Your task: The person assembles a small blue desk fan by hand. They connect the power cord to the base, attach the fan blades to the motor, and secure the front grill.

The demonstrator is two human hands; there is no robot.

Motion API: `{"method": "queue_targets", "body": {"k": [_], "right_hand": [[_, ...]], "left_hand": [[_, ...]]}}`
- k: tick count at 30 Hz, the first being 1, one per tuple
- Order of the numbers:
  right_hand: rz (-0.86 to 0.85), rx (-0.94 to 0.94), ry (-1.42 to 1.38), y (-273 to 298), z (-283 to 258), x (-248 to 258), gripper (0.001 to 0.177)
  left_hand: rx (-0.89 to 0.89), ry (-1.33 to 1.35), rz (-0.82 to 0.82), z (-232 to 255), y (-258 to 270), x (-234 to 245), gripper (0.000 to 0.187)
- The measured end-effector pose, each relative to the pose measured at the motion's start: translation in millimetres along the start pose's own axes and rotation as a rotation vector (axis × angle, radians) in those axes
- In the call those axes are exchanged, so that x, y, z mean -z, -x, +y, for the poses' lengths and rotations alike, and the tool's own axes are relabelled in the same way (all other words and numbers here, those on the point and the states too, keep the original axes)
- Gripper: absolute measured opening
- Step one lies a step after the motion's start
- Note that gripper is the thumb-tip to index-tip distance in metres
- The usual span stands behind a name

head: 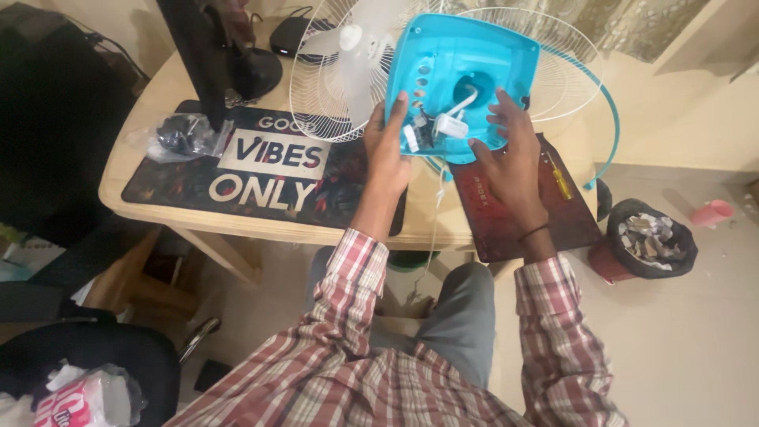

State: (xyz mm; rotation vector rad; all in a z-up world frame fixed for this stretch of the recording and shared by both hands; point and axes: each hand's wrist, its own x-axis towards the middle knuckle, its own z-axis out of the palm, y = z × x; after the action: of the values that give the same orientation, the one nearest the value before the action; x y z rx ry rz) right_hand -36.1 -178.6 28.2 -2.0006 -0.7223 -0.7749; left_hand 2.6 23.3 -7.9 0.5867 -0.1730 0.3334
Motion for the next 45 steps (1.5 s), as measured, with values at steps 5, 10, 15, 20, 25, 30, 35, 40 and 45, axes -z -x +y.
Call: {"method": "queue_targets", "body": {"k": [5, 10, 15, 20, 25, 30, 35, 40, 45], "right_hand": [[0.098, -0.181, -0.222, 25.0, 11.0, 3.4, 0.070], [0.121, -0.274, -0.275, 59.1, 32.0, 21.8, 0.061], [0.222, -0.338, -0.191, 92.8, 87.1, 37.3, 0.047], [0.272, -0.420, 0.175, 119.5, 160.9, 58.1, 0.039], [0.197, -0.216, 0.714, 135.8, 223.9, 54.2, 0.043], [0.034, -0.333, 0.822, 125.9, 225.9, 47.6, 0.032], [0.035, -0.281, 0.853, 123.6, 227.0, 41.7, 0.020], [0.060, -0.258, 0.734, 121.8, 239.5, 45.8, 0.023], [0.294, -0.056, 0.558, 83.6, 185.3, 42.9, 0.025]], "left_hand": [[-0.242, -0.054, 0.007, 1.9, 9.0, -5.2, 0.058], [-0.366, -0.393, -0.196, 21.9, 21.7, -14.6, 0.097], [-0.444, -0.836, -0.405, 40.0, 21.2, -6.4, 0.116], [-0.491, -1.063, -0.418, 28.7, 31.1, 7.2, 0.116], [-0.388, -1.039, -0.442, 9.8, 39.8, 6.4, 0.115], [-0.502, -1.043, -0.436, 14.2, 28.4, 0.3, 0.114], [-0.389, -0.934, -0.424, 38.9, 11.8, 0.1, 0.114], [-0.492, -0.974, -0.459, 49.3, -2.3, 1.2, 0.113], [-0.532, -0.991, -0.448, 55.8, -16.7, -1.5, 0.114]]}}
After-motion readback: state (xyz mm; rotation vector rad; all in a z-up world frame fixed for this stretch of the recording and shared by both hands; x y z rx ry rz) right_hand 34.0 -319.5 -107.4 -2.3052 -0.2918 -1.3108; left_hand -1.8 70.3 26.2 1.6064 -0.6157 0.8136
